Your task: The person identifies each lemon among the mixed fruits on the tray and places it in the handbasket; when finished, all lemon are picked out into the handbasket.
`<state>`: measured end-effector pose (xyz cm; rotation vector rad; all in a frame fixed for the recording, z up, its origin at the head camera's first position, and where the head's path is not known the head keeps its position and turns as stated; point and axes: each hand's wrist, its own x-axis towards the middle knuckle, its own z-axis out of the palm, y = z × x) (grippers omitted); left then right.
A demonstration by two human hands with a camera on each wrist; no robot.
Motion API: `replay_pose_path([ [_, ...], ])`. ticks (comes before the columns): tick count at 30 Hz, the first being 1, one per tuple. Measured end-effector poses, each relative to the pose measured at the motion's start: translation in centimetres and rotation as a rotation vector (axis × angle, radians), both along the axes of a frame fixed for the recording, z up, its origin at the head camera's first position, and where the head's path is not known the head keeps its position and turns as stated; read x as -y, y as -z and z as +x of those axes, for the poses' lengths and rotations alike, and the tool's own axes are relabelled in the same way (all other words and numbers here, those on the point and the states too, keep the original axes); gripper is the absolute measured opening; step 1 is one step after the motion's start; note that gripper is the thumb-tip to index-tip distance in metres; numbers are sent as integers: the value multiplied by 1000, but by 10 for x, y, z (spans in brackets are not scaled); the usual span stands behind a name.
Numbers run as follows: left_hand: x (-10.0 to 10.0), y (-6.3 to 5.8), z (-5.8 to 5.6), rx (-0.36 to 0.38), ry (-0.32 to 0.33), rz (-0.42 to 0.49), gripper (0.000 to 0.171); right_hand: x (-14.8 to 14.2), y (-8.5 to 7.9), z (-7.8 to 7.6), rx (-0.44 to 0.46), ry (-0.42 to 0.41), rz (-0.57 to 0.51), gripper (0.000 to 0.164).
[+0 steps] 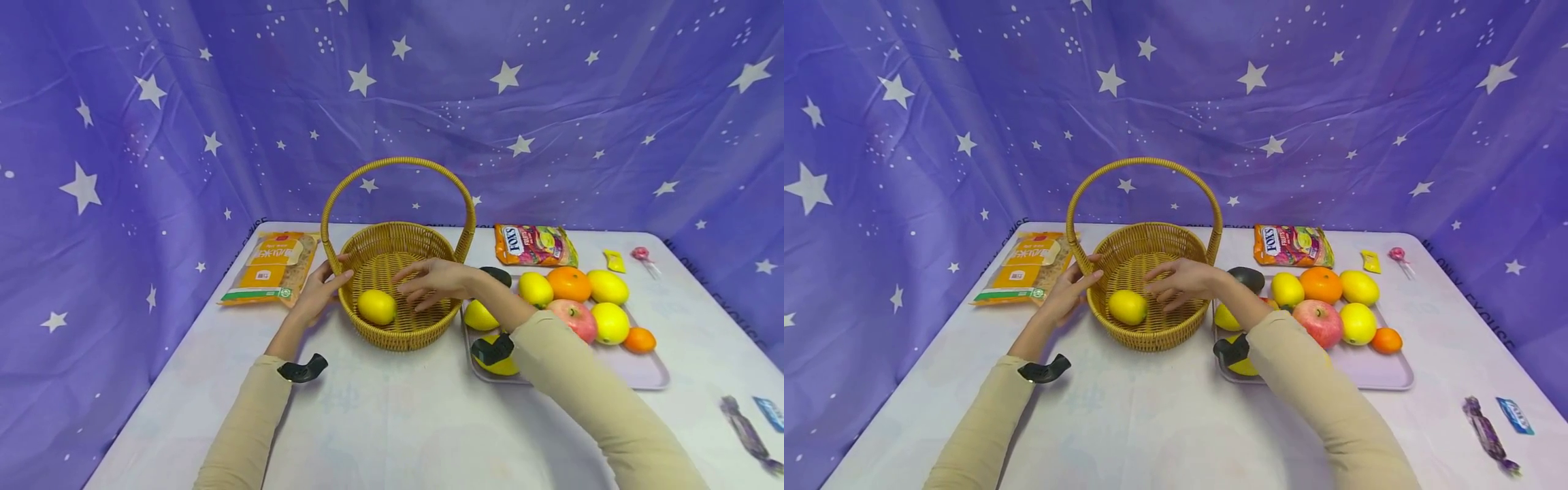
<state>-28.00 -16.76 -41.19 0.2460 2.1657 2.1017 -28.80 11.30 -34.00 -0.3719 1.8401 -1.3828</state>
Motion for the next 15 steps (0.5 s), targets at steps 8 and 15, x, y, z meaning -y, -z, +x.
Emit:
replay_pose_path([
  [8,0,2,0,5,1,-4,52,-57,-22,6,-85,-25,-46,55],
  [15,1,-1,0,9,9,4,53,-124,-32,32,-210,-7,12,58],
])
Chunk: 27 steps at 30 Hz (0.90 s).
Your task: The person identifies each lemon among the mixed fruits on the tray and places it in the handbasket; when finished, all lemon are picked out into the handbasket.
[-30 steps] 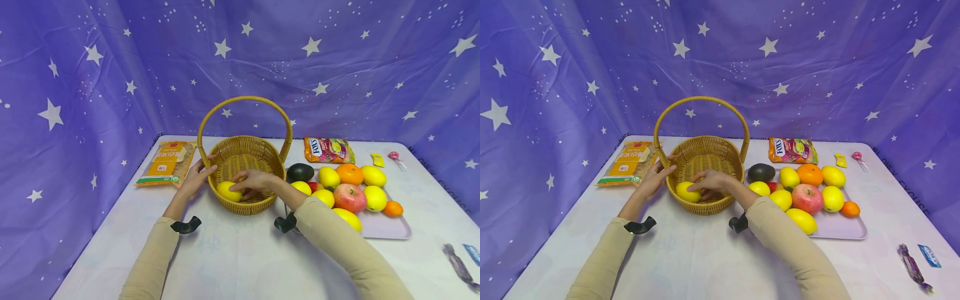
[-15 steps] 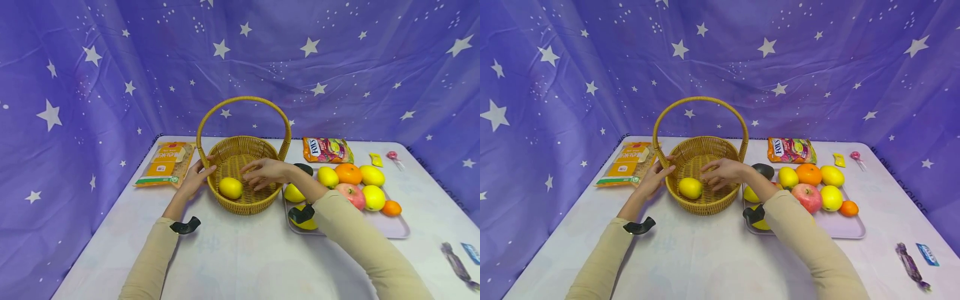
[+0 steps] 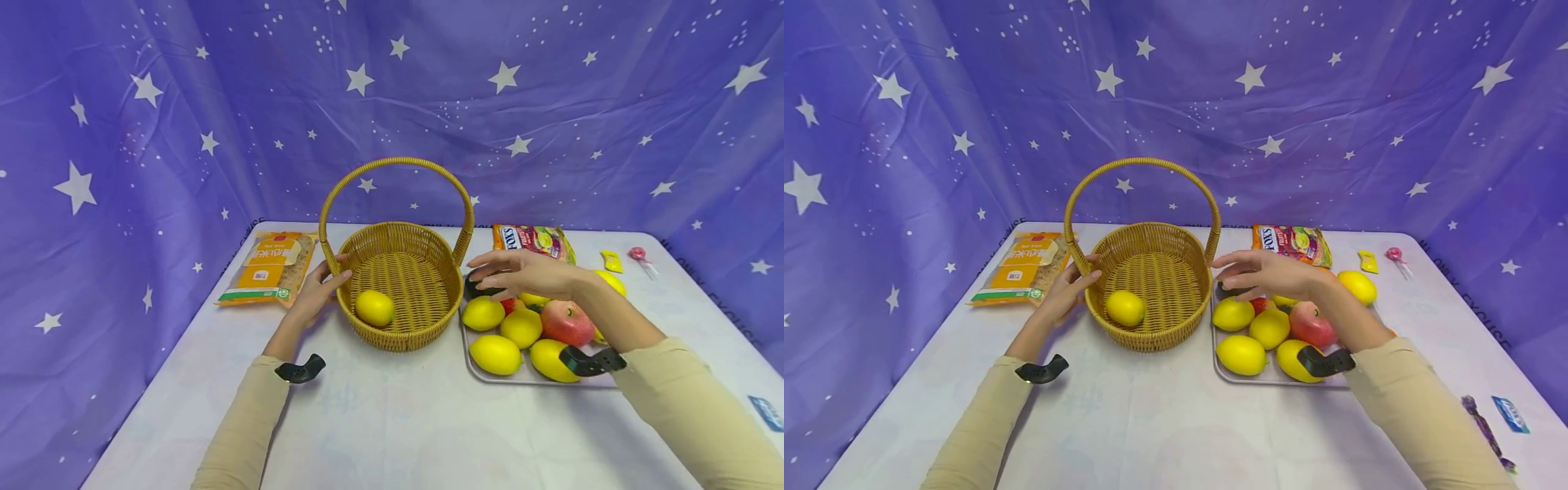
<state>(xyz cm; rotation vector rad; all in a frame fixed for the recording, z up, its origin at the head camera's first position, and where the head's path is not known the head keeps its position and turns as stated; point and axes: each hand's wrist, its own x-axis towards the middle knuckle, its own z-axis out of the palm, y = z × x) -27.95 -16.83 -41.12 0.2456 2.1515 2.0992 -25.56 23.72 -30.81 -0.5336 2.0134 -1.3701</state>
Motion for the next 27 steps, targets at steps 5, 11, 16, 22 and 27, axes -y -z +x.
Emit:
replay_pose_path([
  [5,0,-2,1,-2,-1,-4,53,-46,4,26,-87,34,44,54],
  [11,-1,-3,2,0,-9,0,52,-89,17,55,-151,57,40,45],
  [16,-1,-2,1,0,-10,2,51,-109,33,74,-159,14,-71,42],
  [22,-1,-2,0,-15,-3,-7,51,-116,50,93,-203,91,-45,41],
  [27,-1,-2,1,-20,-1,-14,53,-116,60,103,-213,137,-27,41],
])
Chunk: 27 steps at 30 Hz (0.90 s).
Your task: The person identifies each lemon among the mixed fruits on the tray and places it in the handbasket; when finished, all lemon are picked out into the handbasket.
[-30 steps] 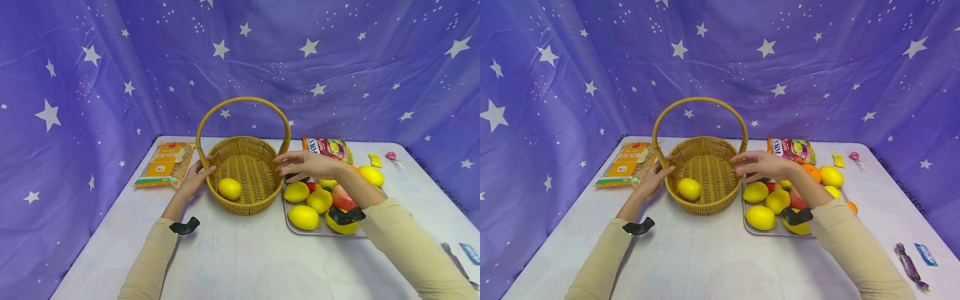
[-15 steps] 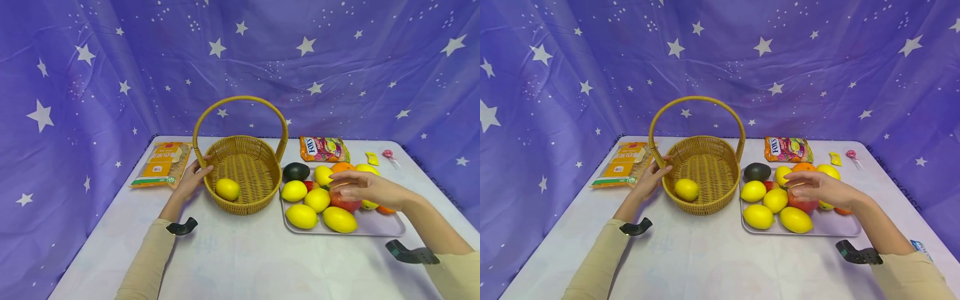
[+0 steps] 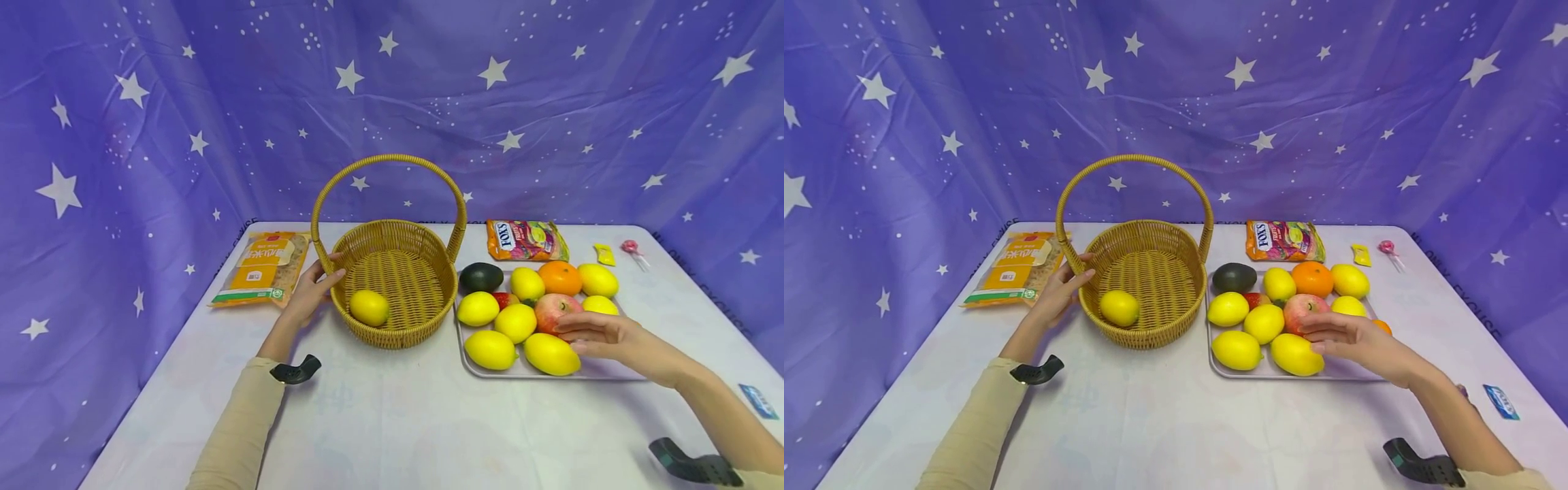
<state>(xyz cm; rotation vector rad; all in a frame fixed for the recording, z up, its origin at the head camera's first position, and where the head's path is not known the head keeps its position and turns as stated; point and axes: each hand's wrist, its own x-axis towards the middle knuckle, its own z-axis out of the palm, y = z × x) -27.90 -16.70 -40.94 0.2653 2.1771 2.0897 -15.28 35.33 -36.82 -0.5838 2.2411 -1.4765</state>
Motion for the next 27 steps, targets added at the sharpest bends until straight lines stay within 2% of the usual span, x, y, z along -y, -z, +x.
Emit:
replay_pose_path([
  [5,1,0,1,1,-7,-8,54,8,5,8,-54,70,58,40],
  [10,1,0,1,-1,-13,0,53,20,8,12,-96,87,116,40],
  [19,0,1,1,4,-14,9,52,41,20,10,-275,120,242,46],
  [23,0,1,1,1,-13,5,52,44,22,10,-330,136,249,45],
  [27,-1,1,1,2,-9,-4,52,43,18,12,-342,152,261,44],
])
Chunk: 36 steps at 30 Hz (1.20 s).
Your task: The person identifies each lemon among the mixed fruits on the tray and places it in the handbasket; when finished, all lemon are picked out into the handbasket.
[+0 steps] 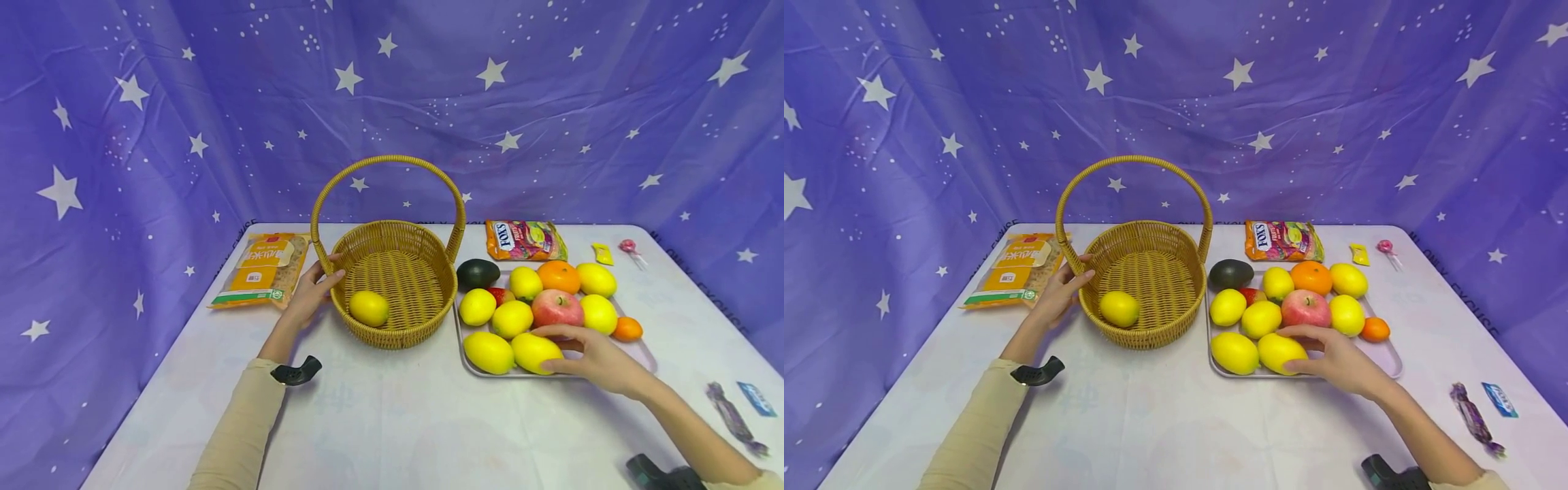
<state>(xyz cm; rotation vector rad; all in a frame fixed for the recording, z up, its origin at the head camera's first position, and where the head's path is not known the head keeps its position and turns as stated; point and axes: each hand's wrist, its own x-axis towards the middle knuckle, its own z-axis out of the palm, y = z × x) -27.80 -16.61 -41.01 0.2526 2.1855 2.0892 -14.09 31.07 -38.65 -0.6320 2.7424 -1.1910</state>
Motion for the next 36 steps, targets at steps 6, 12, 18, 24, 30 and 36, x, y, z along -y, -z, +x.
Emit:
replay_pose_path([
  [6,0,1,-1,5,-6,-7,52,-5,-17,-1,44,55,-13,48],
  [12,3,-3,0,9,2,-8,54,-2,-46,-18,90,42,-145,49],
  [18,4,1,-1,6,7,6,54,23,-68,-50,226,82,-199,57],
  [24,0,2,0,1,3,1,53,68,-73,-83,329,6,-271,62],
  [30,0,3,-1,3,-3,7,51,121,-62,-102,389,-196,-305,56],
  [36,2,4,-1,0,-7,19,50,167,-48,-116,453,-363,-277,51],
])
